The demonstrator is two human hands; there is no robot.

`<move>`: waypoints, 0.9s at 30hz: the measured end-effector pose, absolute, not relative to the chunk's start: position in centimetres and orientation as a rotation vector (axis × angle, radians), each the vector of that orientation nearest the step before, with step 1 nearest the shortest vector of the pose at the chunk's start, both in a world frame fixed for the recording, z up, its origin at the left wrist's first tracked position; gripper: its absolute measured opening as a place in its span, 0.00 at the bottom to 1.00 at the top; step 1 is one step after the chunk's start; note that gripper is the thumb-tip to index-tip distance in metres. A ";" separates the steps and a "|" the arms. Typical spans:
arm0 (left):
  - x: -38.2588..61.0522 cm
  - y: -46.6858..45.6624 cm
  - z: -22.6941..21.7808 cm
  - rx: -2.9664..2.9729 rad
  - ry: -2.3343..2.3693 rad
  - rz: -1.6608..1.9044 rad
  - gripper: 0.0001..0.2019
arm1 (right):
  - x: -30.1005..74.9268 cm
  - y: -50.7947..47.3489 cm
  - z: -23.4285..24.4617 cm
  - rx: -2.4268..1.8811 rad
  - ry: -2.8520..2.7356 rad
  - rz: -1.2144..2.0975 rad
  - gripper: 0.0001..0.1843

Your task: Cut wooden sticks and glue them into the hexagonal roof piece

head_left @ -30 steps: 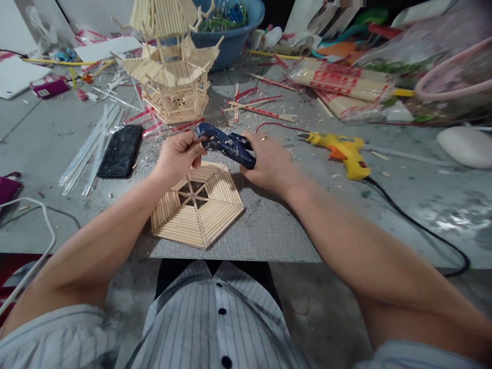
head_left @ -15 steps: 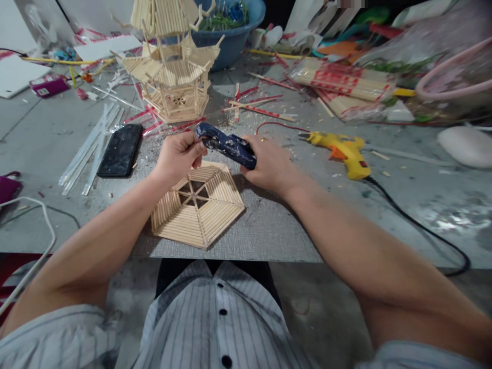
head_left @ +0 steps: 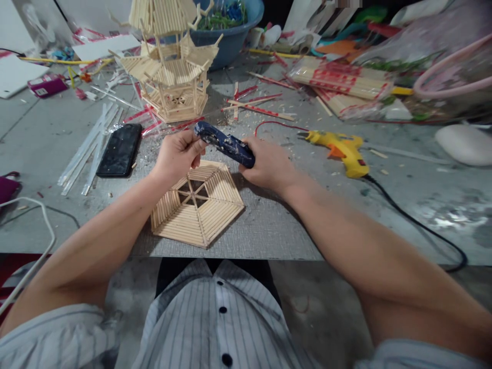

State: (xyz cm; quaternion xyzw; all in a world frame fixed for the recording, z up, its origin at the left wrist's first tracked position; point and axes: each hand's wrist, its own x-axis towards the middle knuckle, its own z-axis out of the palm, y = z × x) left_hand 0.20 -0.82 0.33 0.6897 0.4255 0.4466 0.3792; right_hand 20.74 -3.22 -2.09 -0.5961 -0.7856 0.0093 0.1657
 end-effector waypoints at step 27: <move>-0.6 0.4 -0.2 1.762 1.129 1.217 0.07 | 23.8 -1.5 4.3 -1.580 -2.599 -0.472 0.30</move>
